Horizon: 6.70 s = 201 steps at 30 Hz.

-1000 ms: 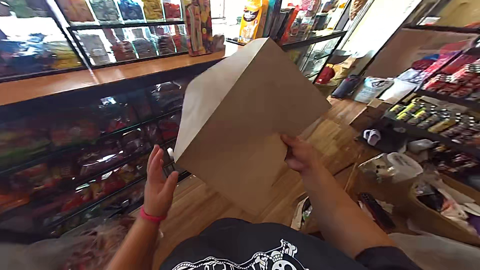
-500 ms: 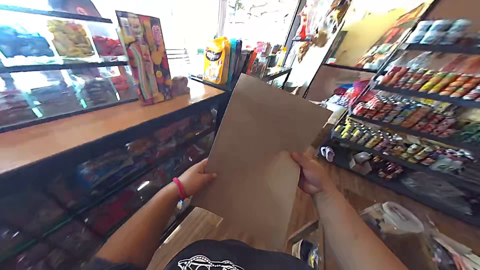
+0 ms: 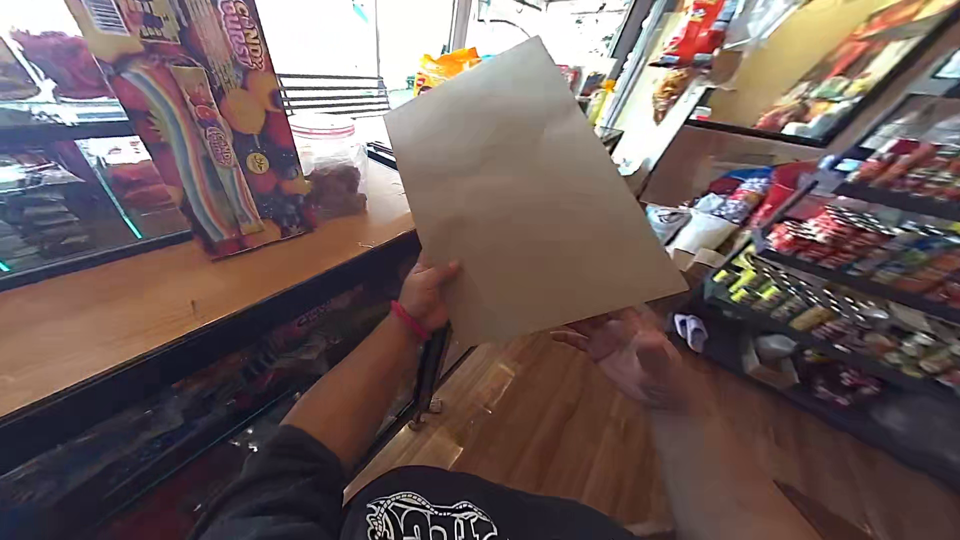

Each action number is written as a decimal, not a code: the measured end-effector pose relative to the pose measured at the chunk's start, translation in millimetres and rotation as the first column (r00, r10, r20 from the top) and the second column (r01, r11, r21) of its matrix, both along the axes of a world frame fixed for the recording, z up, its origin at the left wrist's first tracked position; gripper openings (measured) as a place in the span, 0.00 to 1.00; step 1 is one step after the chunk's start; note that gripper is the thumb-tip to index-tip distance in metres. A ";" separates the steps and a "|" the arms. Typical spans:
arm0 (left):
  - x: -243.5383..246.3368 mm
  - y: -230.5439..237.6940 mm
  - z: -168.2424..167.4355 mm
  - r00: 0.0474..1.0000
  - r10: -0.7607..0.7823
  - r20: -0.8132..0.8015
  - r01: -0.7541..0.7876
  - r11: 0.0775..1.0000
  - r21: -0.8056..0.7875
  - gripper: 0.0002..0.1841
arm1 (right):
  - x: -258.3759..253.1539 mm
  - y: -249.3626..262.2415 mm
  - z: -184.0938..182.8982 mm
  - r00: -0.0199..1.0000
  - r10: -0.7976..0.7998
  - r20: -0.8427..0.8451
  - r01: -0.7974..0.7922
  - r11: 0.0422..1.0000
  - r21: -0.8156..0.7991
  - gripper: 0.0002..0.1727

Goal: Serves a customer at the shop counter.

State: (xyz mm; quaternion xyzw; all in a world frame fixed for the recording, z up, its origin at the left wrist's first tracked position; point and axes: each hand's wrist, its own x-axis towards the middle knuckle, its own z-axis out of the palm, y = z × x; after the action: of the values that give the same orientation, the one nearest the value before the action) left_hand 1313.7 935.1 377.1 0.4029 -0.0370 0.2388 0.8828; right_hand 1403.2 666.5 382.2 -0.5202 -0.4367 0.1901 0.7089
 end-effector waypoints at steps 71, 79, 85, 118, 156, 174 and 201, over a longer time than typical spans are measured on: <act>-45.3 108.5 36.7 0.490 0.635 0.598 -0.331 -0.499 0.801 0.14 | 140.1 287.4 96.0 0.976 -0.200 0.088 0.212 0.965 -0.156 0.30; -45.5 109.2 37.1 0.511 0.625 0.590 -0.336 -0.487 0.806 0.14 | 149.1 293.8 94.2 0.975 -0.206 0.083 0.216 0.966 -0.140 0.32; -46.0 109.1 37.1 0.514 0.630 0.582 -0.323 -0.486 0.812 0.14 | 149.2 294.8 95.9 0.965 -0.229 0.125 0.249 0.951 -0.182 0.30; -51.2 107.8 36.9 0.455 0.651 0.607 -0.297 -0.532 0.793 0.16 | 135.5 297.4 74.2 0.979 -0.082 0.189 0.143 0.931 -0.337 0.24; -49.2 102.2 33.1 0.459 0.583 0.670 -0.392 -0.544 0.742 0.16 | 65.2 348.5 79.7 0.344 0.114 -0.932 0.036 0.990 0.135 0.24; 11.3 92.6 59.7 0.578 0.727 0.370 -0.101 -0.387 0.917 0.16 | 97.7 291.8 84.4 0.300 0.303 -0.905 0.008 0.947 0.320 0.28; 48.2 -12.0 -4.0 0.828 0.534 -0.171 -0.372 0.751 0.546 0.15 | 154.3 -10.8 -131.3 0.198 -0.209 -0.958 0.033 0.978 -0.206 0.19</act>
State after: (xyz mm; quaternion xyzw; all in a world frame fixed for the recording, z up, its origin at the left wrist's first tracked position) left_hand 1361.9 923.0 373.1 0.6423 0.1462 0.3631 0.6590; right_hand 1557.5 655.7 250.9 -0.3653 0.1629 0.4483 0.7994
